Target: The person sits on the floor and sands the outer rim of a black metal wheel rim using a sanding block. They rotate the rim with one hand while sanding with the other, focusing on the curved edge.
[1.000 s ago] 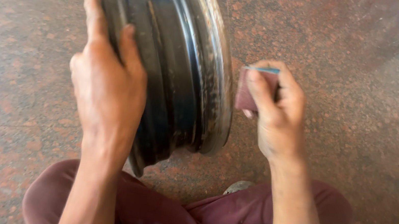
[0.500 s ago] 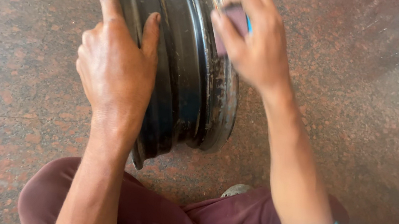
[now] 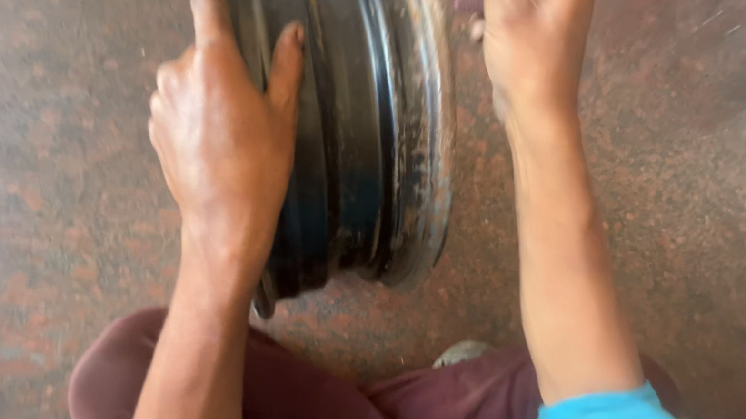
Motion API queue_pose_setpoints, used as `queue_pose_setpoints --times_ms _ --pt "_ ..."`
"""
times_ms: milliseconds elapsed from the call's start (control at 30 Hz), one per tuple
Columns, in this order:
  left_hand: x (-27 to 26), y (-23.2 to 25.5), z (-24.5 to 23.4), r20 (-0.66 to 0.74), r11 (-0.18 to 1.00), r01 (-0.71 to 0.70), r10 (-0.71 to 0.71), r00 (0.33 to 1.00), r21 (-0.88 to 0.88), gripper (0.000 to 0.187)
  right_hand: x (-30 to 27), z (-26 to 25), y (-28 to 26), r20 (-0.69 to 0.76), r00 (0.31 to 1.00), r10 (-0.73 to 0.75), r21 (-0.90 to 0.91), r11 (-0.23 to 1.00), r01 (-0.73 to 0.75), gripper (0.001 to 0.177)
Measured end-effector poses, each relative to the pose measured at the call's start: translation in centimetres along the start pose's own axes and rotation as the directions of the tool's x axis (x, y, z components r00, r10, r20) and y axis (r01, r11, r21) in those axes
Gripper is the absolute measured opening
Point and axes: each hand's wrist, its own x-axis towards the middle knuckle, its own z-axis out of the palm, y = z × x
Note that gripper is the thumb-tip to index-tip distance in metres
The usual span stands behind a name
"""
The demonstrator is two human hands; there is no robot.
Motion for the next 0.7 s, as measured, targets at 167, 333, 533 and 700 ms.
queue_pose_setpoints --times_ms 167,333,533,700 --pt "-1.0 -0.8 0.5 -0.048 0.999 -0.038 0.036 0.998 -0.022 0.072 -5.7 -1.2 -2.7 0.043 0.946 -0.320 -0.164 0.932 0.323 0.014" --pt "-1.0 -0.3 0.1 -0.073 0.998 -0.055 0.053 0.996 -0.014 0.073 -13.5 -1.5 -6.2 0.118 0.940 -0.320 -0.446 0.828 0.339 0.019" --pt "-0.6 -0.7 0.5 -0.039 0.999 -0.028 0.027 0.999 -0.021 0.076 -15.1 -1.0 -6.4 0.086 0.980 -0.180 -0.336 0.921 0.198 0.024" --pt "-0.3 -0.5 0.2 -0.011 1.000 -0.002 0.002 1.000 0.004 0.074 -14.7 -0.6 -7.2 0.081 0.973 -0.215 -0.438 0.869 0.229 0.024"
